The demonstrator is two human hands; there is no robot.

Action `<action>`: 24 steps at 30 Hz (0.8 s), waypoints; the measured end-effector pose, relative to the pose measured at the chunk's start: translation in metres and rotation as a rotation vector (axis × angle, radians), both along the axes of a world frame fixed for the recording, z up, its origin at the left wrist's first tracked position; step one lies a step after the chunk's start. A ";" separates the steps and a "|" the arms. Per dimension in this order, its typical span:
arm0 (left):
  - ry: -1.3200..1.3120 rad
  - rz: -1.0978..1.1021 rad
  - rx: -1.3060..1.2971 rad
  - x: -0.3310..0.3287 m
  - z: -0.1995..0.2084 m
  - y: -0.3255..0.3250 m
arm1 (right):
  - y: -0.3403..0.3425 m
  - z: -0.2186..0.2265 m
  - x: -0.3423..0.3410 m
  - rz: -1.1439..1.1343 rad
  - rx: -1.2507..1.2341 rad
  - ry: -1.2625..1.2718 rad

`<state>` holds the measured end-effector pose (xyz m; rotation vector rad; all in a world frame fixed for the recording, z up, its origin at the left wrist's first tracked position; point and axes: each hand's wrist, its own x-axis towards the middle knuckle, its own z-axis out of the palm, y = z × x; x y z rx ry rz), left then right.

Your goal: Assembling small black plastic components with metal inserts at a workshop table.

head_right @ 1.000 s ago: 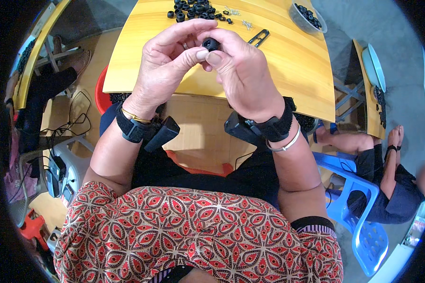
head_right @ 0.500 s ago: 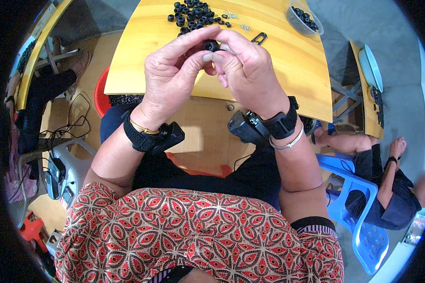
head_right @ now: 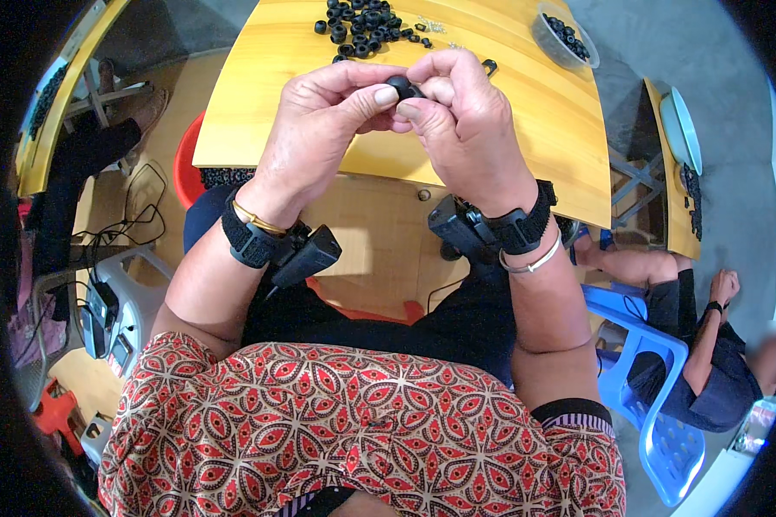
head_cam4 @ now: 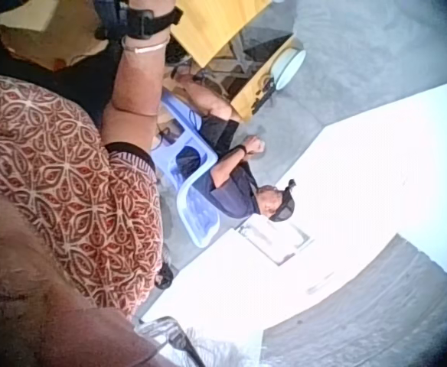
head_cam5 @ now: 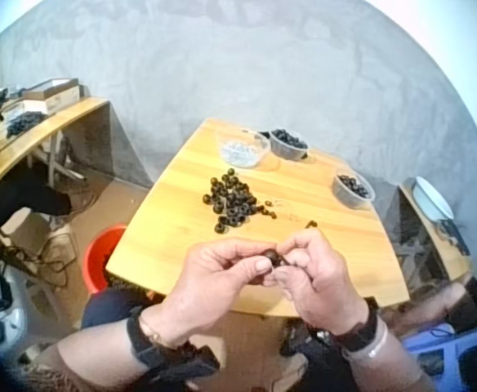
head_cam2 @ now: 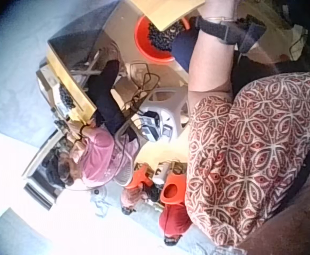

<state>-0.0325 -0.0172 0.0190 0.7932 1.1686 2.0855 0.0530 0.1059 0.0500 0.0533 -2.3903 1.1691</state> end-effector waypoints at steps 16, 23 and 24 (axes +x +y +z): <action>-0.323 -0.203 0.095 -0.003 -0.008 0.004 | 0.008 -0.003 0.004 0.034 -0.289 -0.044; -0.357 -0.200 0.120 0.002 -0.004 0.004 | 0.008 -0.012 0.006 0.062 -0.376 0.043; -0.321 -0.188 0.107 0.002 -0.005 0.005 | 0.009 -0.013 0.007 0.062 -0.363 0.064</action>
